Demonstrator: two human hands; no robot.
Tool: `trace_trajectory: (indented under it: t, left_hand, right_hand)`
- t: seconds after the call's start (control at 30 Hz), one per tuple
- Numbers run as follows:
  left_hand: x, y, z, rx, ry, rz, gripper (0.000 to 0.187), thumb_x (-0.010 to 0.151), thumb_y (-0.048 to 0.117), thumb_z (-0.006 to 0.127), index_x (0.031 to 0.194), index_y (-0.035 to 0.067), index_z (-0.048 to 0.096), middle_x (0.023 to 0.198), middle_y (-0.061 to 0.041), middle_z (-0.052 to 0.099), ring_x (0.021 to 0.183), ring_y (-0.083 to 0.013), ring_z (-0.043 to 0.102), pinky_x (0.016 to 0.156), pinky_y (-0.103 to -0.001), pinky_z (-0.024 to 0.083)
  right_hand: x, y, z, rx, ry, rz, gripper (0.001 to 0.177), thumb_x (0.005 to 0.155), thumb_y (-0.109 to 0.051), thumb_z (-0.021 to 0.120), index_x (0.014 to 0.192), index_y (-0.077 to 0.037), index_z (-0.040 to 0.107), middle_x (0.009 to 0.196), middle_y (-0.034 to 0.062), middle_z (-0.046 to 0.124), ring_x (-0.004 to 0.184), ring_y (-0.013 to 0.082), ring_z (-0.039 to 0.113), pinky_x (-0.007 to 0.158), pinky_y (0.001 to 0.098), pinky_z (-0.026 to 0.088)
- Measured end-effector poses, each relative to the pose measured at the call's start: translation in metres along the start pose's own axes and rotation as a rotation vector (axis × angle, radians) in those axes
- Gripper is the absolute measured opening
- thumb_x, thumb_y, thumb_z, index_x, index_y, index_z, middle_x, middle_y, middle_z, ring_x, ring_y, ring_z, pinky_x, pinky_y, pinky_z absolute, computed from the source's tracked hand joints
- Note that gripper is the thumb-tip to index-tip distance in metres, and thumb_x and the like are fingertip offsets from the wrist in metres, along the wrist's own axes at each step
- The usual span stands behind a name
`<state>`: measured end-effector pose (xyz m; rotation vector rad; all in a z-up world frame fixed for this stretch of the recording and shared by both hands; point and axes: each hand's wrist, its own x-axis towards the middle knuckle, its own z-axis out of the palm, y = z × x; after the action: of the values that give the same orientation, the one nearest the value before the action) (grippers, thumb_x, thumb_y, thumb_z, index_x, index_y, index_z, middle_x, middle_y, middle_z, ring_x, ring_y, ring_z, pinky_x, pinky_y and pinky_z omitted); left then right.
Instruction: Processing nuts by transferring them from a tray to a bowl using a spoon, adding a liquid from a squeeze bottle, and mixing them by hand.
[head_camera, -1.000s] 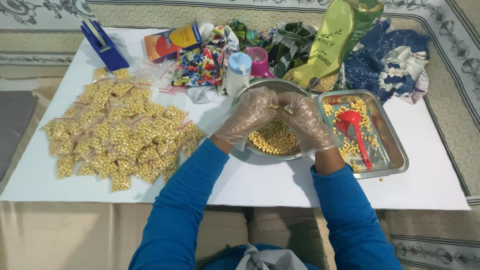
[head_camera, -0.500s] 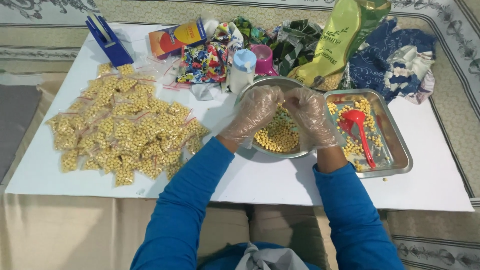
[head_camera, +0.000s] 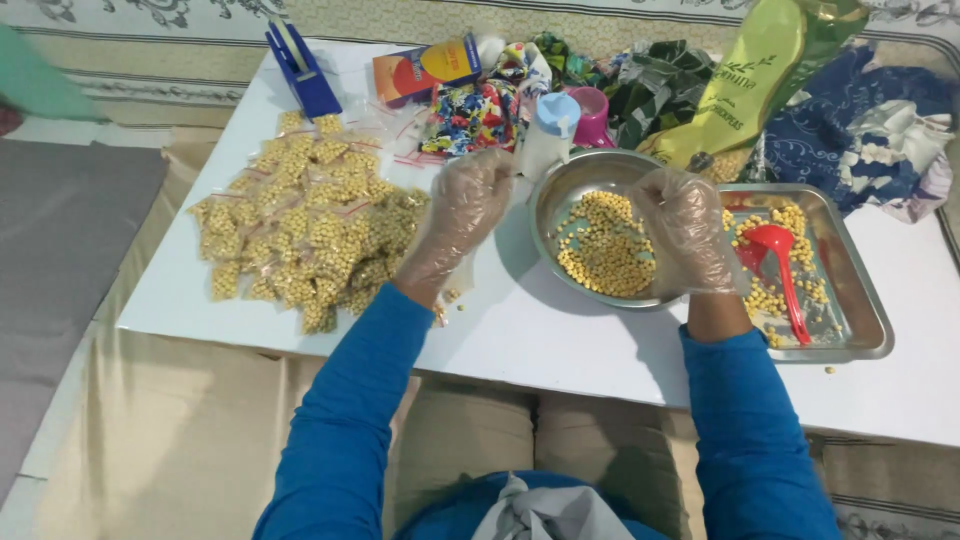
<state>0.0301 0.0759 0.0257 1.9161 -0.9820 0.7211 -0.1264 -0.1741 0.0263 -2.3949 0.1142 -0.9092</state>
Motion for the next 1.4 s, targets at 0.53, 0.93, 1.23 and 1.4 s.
trace_trajectory:
  t: [0.53,0.93,1.23,1.4]
  left_hand:
    - [-0.025,-0.172,0.026,0.646,0.125,-0.187,0.014,0.072,0.014,0.060,0.085,0.021,0.061,0.069,0.001,0.061,0.069,-0.0218,0.070,0.064,-0.034,0.058]
    - [-0.041,-0.150,0.030,1.203,0.368,0.122,0.017,0.093,0.006,0.050,0.082,0.012,0.061,0.068,-0.014,0.050,0.060,-0.0284,0.055,0.055,-0.042,0.046]
    - [-0.034,-0.162,0.036,0.789,0.353,-0.121,0.017,0.095,0.028,0.055,0.095,0.017,0.068,0.066,-0.002,0.055,0.059,-0.0226,0.062,0.052,-0.040,0.052]
    - [-0.047,-0.203,0.071,0.642,0.289,-0.312,0.016,0.092,0.031,0.054,0.095,0.021,0.067,0.067,0.000,0.059,0.063,-0.0253,0.069,0.053,-0.041,0.055]
  right_hand:
    - [0.088,-0.119,0.169,0.285,-0.422,0.235,0.031,0.083,-0.012,0.067,0.112,-0.017,0.078,0.088,0.0089,0.074,0.086,0.0234,0.075,0.082,0.0359,0.060]
    - [0.078,-0.062,0.305,0.338,-0.210,0.508,0.033,0.085,-0.022,0.057,0.109,-0.029,0.079,0.108,0.0028,0.076,0.114,0.0291,0.068,0.104,0.0411,0.052]
    - [0.077,-0.078,0.312,0.453,-0.080,0.745,0.030,0.079,-0.022,0.071,0.103,-0.039,0.079,0.108,-0.0098,0.074,0.111,0.0184,0.069,0.105,0.0353,0.052]
    - [0.068,-0.146,0.238,0.651,-0.200,0.648,0.040,0.080,-0.011,0.066,0.118,-0.011,0.076,0.118,0.0164,0.073,0.123,0.0339,0.064,0.110,0.0456,0.047]
